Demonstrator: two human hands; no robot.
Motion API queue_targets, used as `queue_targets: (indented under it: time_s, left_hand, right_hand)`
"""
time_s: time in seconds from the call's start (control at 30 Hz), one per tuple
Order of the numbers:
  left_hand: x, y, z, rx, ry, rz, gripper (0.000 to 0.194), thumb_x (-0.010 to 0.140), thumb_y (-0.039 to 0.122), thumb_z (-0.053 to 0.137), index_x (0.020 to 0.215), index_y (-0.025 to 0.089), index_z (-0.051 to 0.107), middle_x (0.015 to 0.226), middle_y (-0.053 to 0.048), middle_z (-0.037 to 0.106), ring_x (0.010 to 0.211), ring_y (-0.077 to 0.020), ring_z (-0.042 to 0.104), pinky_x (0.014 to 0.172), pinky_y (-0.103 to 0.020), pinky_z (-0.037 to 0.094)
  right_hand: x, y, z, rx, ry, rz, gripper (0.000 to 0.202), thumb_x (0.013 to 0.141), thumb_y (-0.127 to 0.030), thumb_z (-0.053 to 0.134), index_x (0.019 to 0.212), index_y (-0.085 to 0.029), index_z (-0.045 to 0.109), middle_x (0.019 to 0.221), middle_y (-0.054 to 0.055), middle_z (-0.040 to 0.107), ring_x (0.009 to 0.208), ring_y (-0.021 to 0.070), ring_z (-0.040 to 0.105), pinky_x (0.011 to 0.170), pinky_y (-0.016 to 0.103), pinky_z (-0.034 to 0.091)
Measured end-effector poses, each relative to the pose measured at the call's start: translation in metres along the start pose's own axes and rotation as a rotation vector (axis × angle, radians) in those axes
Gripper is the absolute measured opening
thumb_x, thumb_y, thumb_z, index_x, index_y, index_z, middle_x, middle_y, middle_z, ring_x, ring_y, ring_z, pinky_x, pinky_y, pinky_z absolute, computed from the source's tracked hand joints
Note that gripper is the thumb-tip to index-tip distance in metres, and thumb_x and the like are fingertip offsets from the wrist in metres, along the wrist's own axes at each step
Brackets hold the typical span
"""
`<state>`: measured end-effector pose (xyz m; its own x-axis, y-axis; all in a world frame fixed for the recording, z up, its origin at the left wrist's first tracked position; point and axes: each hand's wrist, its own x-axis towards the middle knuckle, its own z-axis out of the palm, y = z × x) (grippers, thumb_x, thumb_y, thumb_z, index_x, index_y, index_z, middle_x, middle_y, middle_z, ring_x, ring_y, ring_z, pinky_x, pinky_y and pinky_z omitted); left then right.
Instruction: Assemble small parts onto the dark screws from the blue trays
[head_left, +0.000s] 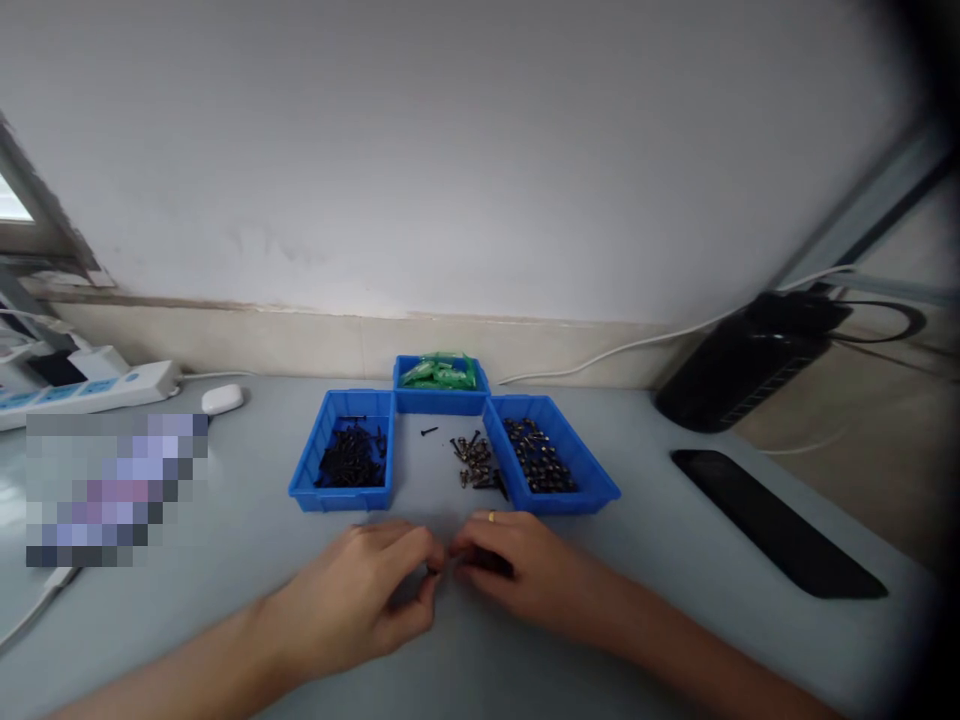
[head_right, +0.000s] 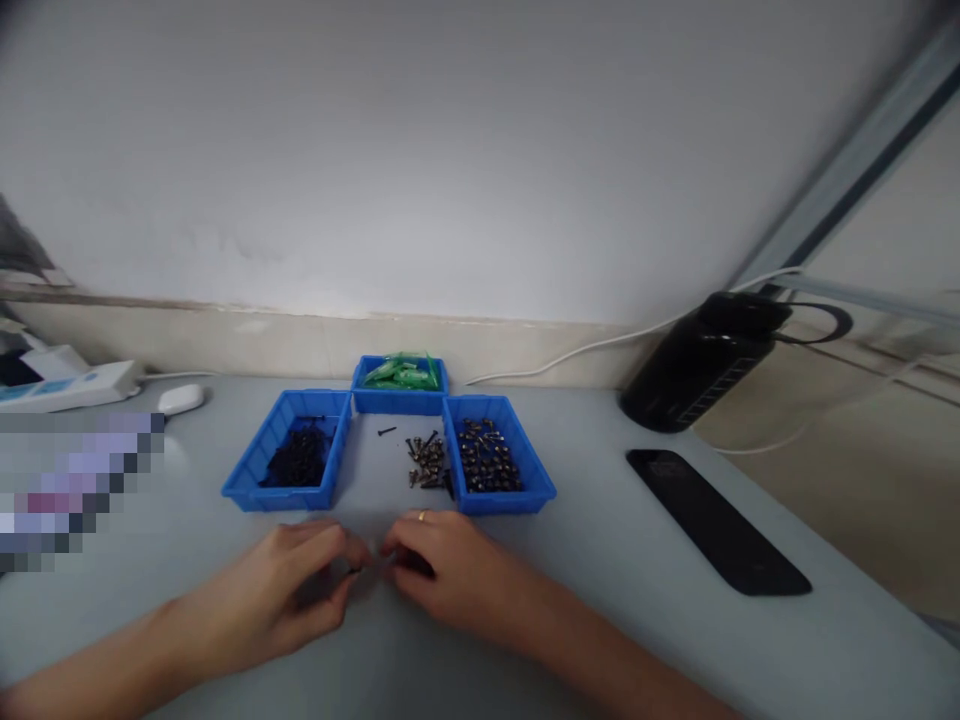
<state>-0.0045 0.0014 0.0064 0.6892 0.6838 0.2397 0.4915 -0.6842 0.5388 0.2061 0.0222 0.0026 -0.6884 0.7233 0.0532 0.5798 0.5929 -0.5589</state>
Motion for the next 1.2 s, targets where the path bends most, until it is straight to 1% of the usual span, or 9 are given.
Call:
queue_targets:
  time_s: [0.1, 0.23, 0.37, 0.5, 0.67, 0.8, 0.93, 1.03, 1.2]
  left_hand:
    - [0.001, 0.0, 0.0, 0.055, -0.02, 0.025, 0.007, 0.086, 0.015, 0.047, 0.087, 0.017, 0.054, 0.079, -0.002, 0.059, 0.071, -0.014, 0.057, 0.064, -0.024, 0.044]
    - [0.003, -0.002, 0.0, 0.098, -0.035, 0.052, 0.01, 0.09, 0.017, 0.045, 0.09, 0.017, 0.056, 0.08, -0.002, 0.059, 0.074, -0.0145, 0.056, 0.065, -0.025, 0.043]
    - [0.003, -0.005, 0.001, 0.133, -0.049, 0.056, 0.009, 0.089, 0.018, 0.048, 0.092, 0.018, 0.056, 0.082, -0.001, 0.06, 0.074, -0.0149, 0.057, 0.065, -0.025, 0.042]
    - [0.003, -0.006, 0.001, 0.155, -0.048, 0.051, 0.009, 0.089, 0.018, 0.048, 0.091, 0.018, 0.056, 0.081, -0.001, 0.06, 0.073, -0.0153, 0.057, 0.064, -0.025, 0.042]
    - [0.003, -0.009, 0.003, 0.151, -0.033, 0.026, 0.01, 0.091, 0.022, 0.048, 0.09, 0.018, 0.056, 0.082, -0.001, 0.059, 0.073, -0.0154, 0.057, 0.065, -0.026, 0.043]
    - [0.002, -0.012, 0.003, 0.14, 0.004, 0.001, 0.01, 0.091, 0.024, 0.049, 0.091, 0.018, 0.056, 0.081, -0.001, 0.059, 0.075, -0.0158, 0.057, 0.065, -0.026, 0.043]
    - [0.0, -0.013, 0.004, 0.104, 0.041, -0.008, 0.009, 0.09, 0.024, 0.051, 0.088, 0.017, 0.057, 0.078, -0.001, 0.059, 0.073, -0.015, 0.056, 0.062, -0.024, 0.043]
    - [0.0, -0.013, 0.006, 0.08, 0.05, 0.016, 0.008, 0.089, 0.024, 0.052, 0.088, 0.018, 0.057, 0.079, -0.001, 0.059, 0.074, -0.015, 0.056, 0.064, -0.025, 0.044]
    - [0.002, -0.012, 0.006, 0.095, 0.06, 0.007, 0.009, 0.09, 0.024, 0.051, 0.091, 0.018, 0.057, 0.082, -0.001, 0.06, 0.077, -0.0156, 0.057, 0.067, -0.026, 0.045]
  right_hand:
    - [0.0, 0.001, -0.001, 0.0, 0.064, 0.017, 0.016, 0.078, -0.008, 0.052, 0.089, -0.017, 0.06, 0.085, 0.003, 0.06, 0.081, 0.0155, 0.055, 0.075, 0.027, 0.043]
    - [-0.002, 0.001, 0.0, 0.045, 0.213, 0.031, 0.043, 0.065, 0.011, 0.037, 0.089, -0.017, 0.06, 0.094, 0.004, 0.053, 0.09, 0.0146, 0.053, 0.082, 0.028, 0.042]
    - [-0.003, 0.002, 0.005, 0.04, 0.262, 0.006, 0.051, 0.06, 0.014, 0.032, 0.091, -0.017, 0.059, 0.098, 0.006, 0.05, 0.093, 0.0154, 0.052, 0.084, 0.03, 0.043]
    - [-0.003, 0.004, 0.009, 0.009, 0.287, -0.047, 0.057, 0.058, 0.013, 0.031, 0.098, -0.018, 0.058, 0.109, 0.008, 0.049, 0.106, 0.0173, 0.049, 0.092, 0.034, 0.04]
    - [-0.002, 0.004, 0.008, 0.065, 0.208, -0.091, 0.051, 0.06, 0.011, 0.036, 0.094, -0.019, 0.058, 0.107, 0.005, 0.055, 0.102, 0.0164, 0.052, 0.09, 0.031, 0.041]
    - [-0.003, -0.002, 0.004, 0.08, 0.093, -0.084, 0.028, 0.072, 0.001, 0.047, 0.091, -0.017, 0.058, 0.084, 0.002, 0.06, 0.079, 0.014, 0.056, 0.074, 0.025, 0.044]
    - [-0.004, -0.008, 0.001, 0.085, 0.053, -0.079, 0.008, 0.084, -0.016, 0.052, 0.089, -0.016, 0.058, 0.082, 0.002, 0.06, 0.076, 0.0126, 0.056, 0.07, 0.022, 0.041]
    - [-0.003, -0.007, 0.002, 0.062, 0.0, -0.066, 0.015, 0.09, -0.027, 0.048, 0.086, -0.016, 0.058, 0.078, 0.001, 0.061, 0.073, 0.0125, 0.056, 0.066, 0.022, 0.04]
    - [-0.003, -0.005, 0.004, 0.003, -0.027, -0.078, 0.019, 0.093, -0.025, 0.043, 0.086, -0.016, 0.059, 0.079, 0.002, 0.062, 0.072, 0.0131, 0.057, 0.065, 0.022, 0.039]
